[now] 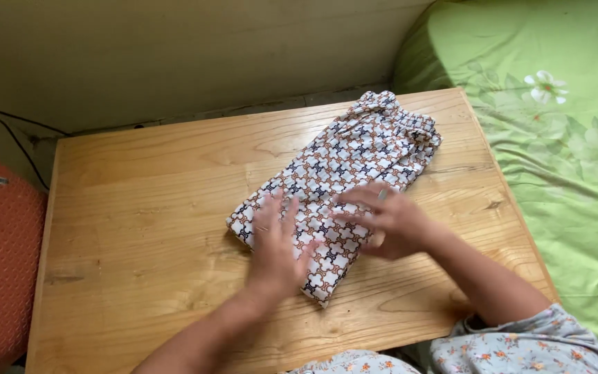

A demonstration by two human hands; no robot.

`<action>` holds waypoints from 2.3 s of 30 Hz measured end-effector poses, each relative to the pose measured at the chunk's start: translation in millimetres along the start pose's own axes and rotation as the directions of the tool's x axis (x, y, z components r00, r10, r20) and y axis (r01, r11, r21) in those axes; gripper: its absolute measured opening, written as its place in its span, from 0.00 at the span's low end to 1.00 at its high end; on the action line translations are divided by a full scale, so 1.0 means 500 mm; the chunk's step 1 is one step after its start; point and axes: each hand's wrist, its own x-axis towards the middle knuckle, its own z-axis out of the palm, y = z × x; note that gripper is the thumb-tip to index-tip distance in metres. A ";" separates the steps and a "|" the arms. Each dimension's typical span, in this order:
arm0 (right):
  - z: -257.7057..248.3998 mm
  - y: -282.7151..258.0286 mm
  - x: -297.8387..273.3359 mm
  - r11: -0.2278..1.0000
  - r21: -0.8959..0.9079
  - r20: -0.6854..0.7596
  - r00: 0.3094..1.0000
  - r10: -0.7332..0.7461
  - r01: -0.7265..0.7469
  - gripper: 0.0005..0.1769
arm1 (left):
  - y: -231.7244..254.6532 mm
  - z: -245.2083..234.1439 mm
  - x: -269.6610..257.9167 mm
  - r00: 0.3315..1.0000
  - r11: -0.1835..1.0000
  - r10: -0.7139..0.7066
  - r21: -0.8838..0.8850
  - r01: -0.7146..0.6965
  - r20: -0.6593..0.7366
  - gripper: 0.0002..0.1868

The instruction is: Folding a patterned garment into a neat rectangle on a wooden table

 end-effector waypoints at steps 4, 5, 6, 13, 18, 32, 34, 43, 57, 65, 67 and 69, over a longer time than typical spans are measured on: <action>-0.011 0.170 -0.077 0.965 0.193 -0.359 0.903 0.236 -0.176 0.27 | 0.078 0.012 -0.006 0.983 0.990 0.118 -0.100 -0.104 0.143 0.56; 0.010 0.226 -0.109 0.892 0.171 -0.497 0.745 0.445 -0.418 0.17 | 0.082 0.015 -0.006 0.946 0.997 0.069 -0.001 -0.072 0.318 0.53; 0.030 0.284 -0.140 0.756 0.186 -0.624 0.520 0.584 -0.627 0.08 | 0.087 0.019 -0.004 0.880 0.993 0.000 0.103 -0.055 0.475 0.50; 0.063 0.352 -0.162 0.318 0.432 -0.232 0.236 0.944 -0.844 0.14 | 0.014 -0.053 0.051 0.660 0.962 -0.184 0.272 -0.032 0.729 0.45; 0.036 0.281 -0.126 0.122 0.341 -0.054 0.110 0.993 -0.932 0.17 | -0.108 -0.125 0.064 0.716 0.885 -0.306 0.465 -0.030 0.628 0.48; 0.108 0.291 -0.112 0.140 0.325 0.059 0.168 0.984 -0.935 0.38 | -0.196 -0.059 0.011 0.922 0.928 -0.172 0.370 0.035 0.346 0.50; 0.098 0.284 -0.106 0.124 0.409 0.100 0.179 0.979 -0.904 0.40 | -0.205 -0.056 0.008 0.935 0.929 -0.144 0.371 0.015 0.324 0.50; 0.052 0.299 -0.128 0.062 0.556 0.164 0.183 0.969 -0.829 0.19 | -0.196 -0.064 0.012 0.934 0.900 -0.180 0.436 0.029 0.310 0.40; 0.053 0.015 0.127 0.752 -0.112 -0.102 0.761 0.641 -0.649 0.42 | -0.170 -0.010 0.077 0.955 0.923 -0.254 0.332 0.192 0.155 0.43; 0.147 0.029 0.155 0.666 -0.293 0.267 0.611 0.746 -0.686 0.48 | -0.181 -0.013 0.071 0.917 0.895 -0.348 0.361 0.263 0.196 0.46; 0.145 0.030 0.155 0.672 -0.298 0.277 0.612 0.741 -0.678 0.49 | -0.180 -0.013 0.068 0.917 0.898 -0.350 0.347 0.270 0.192 0.47; 0.135 0.029 0.159 0.659 -0.327 0.311 0.582 0.752 -0.677 0.46 | -0.170 -0.010 0.064 0.911 0.899 -0.358 0.340 0.277 0.204 0.48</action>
